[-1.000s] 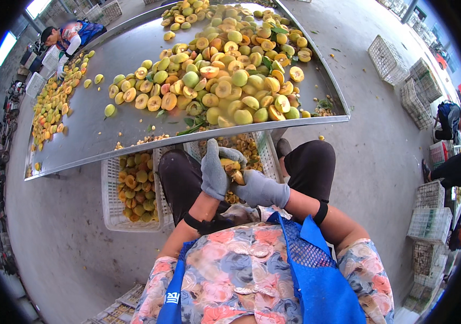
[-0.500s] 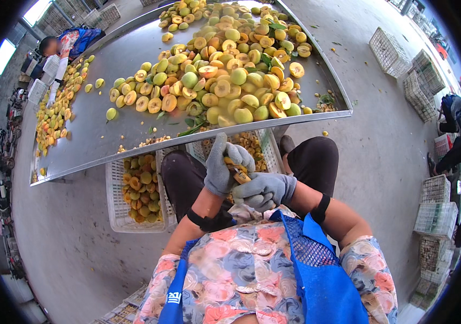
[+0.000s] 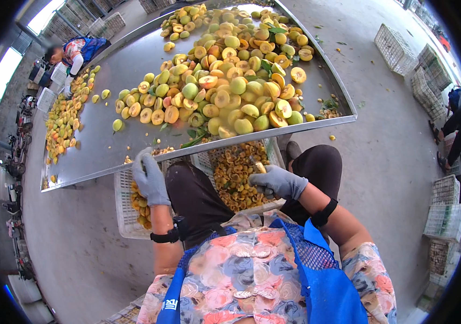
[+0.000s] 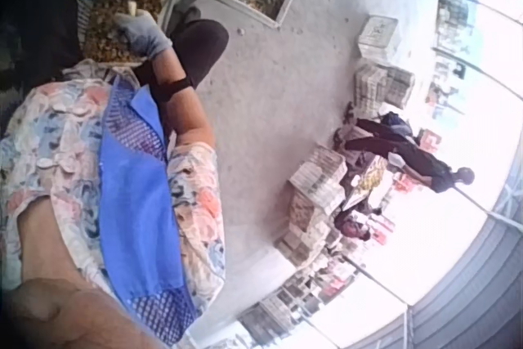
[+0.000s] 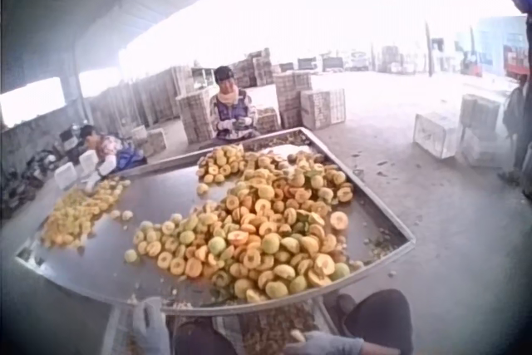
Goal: Pitting and sorting halved peaches at a metal processing table.
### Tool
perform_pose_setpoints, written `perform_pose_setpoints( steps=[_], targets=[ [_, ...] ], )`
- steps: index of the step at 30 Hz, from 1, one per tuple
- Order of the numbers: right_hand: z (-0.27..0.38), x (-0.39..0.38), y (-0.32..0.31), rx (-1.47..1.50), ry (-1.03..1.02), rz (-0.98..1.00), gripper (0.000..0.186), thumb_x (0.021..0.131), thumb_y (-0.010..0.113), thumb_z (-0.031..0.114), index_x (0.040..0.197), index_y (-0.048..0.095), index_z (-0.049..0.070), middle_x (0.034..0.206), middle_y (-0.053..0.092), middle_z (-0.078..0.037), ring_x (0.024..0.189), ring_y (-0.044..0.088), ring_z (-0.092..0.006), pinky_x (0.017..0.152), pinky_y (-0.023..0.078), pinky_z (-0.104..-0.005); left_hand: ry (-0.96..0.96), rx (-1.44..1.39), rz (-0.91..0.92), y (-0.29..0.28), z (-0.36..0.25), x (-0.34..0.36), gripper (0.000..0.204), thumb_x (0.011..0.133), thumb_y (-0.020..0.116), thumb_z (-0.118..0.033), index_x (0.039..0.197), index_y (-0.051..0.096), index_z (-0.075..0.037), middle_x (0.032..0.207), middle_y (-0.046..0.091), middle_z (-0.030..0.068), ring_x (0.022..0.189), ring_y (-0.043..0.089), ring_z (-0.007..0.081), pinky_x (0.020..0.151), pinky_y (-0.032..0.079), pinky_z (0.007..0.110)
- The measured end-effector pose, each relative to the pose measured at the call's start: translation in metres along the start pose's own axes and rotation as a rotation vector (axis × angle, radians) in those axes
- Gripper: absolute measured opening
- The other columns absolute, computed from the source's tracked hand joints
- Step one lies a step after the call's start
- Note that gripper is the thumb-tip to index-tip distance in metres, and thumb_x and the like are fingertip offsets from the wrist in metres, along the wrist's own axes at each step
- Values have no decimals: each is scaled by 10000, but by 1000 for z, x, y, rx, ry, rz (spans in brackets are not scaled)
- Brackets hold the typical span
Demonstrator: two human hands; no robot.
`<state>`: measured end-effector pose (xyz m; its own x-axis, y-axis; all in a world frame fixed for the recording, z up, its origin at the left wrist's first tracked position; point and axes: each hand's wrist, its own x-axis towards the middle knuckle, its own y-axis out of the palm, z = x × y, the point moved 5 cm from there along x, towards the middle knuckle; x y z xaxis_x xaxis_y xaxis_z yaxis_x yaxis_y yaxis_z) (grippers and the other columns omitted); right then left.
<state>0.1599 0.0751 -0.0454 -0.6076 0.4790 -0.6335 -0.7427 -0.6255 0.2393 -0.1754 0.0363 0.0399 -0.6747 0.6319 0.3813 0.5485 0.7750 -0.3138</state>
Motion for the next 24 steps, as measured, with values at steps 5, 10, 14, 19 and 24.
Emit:
perform_pose_setpoints(
  steps=[5, 10, 14, 19, 24],
  targets=[
    [2, 10, -5, 98, -62, 23, 267, 914, 630, 304, 908, 640, 36, 646, 561, -34, 475, 487, -118, 429, 383, -270, 38, 97, 283, 67, -17, 4, 273, 938, 563, -191, 1135, 662, -30, 1104, 664, 127, 1020, 618, 239, 921, 474, 351],
    [-4, 11, -7, 55, -69, -19, 300, 905, 627, 329, 947, 658, 33, 676, 590, -40, 492, 506, -115, 447, 398, -265, 383, 222, 773, 177, -2, 7, 367, 836, 591, -115, 1196, 619, -55, 1236, 612, 187, 1190, 547, 366, 1035, 418, 398],
    [-3, 6, -14, 36, -75, -49, 320, 906, 622, 334, 976, 662, 25, 711, 605, -49, 504, 516, -108, 468, 422, -258, 414, 420, 1015, 209, 24, 16, 437, 792, 645, -120, 1222, 583, -88, 1307, 548, 200, 1232, 504, 366, 1038, 417, 410],
    [-3, 10, -10, 0, -79, -62, 334, 894, 637, 345, 955, 645, 17, 724, 612, -55, 531, 540, -111, 484, 441, -258, 381, 435, 984, 207, 18, 19, 468, 754, 696, -136, 1200, 564, -82, 1209, 559, 200, 1172, 516, 386, 1001, 436, 428],
    [1, -5, -5, -26, -81, -111, 350, 899, 638, 353, 963, 621, 9, 731, 618, -51, 553, 552, -116, 500, 449, -262, 146, 22, 724, 179, 28, 26, 513, 802, 707, -190, 1257, 536, -26, 1118, 623, 153, 1044, 614, 285, 905, 504, 400]
  ],
)
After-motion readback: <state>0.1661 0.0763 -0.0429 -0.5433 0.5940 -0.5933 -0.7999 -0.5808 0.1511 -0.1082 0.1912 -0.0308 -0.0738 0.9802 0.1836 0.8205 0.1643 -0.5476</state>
